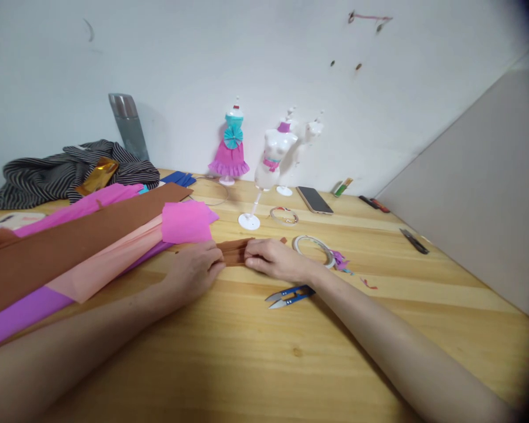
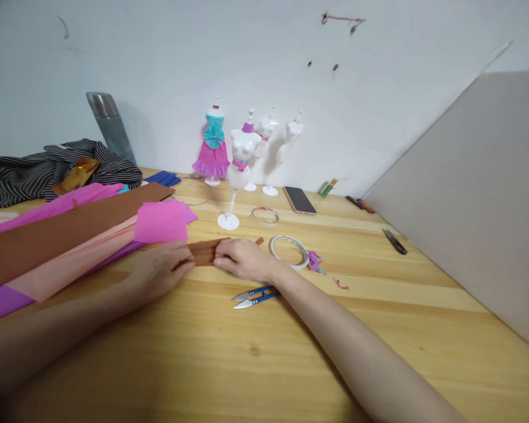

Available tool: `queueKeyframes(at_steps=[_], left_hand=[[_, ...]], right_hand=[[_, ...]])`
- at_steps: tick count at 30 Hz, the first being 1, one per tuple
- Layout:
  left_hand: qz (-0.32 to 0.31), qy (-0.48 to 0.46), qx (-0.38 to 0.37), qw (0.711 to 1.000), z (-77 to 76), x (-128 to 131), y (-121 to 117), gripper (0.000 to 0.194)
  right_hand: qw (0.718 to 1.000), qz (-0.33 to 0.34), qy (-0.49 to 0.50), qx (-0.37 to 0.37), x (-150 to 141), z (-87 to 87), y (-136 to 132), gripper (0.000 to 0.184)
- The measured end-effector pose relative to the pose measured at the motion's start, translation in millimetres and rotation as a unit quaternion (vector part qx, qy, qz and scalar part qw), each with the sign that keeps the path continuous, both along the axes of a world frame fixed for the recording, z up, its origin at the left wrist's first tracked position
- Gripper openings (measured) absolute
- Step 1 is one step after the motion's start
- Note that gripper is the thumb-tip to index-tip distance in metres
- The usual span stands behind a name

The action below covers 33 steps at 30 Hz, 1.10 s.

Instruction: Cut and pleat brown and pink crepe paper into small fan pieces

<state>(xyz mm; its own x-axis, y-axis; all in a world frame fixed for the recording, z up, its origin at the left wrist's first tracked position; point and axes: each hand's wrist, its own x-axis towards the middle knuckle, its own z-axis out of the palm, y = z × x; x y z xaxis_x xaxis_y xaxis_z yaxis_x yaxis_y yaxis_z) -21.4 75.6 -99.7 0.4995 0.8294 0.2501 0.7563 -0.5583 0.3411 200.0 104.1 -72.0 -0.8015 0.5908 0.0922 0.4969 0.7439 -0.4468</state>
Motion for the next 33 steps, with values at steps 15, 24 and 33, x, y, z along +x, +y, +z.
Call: queueKeyframes(at_steps=[15, 24, 33], left_hand=[[-0.014, 0.018, 0.031, 0.999, -3.7, -1.3, -0.7, 0.021], [-0.026, 0.018, 0.039, 0.999, -0.7, -0.2, -2.5, 0.020], [-0.051, 0.033, 0.020, 0.998, -0.1, -0.4, -0.5, 0.020]], right_hand=[[0.995, -0.048, -0.067, 0.057, -1.1, 7.8, -8.5, 0.017], [0.995, -0.016, -0.081, 0.063, -1.7, 6.8, -6.7, 0.015], [0.997, -0.025, -0.056, 0.047, -3.1, 4.3, -8.0, 0.013]])
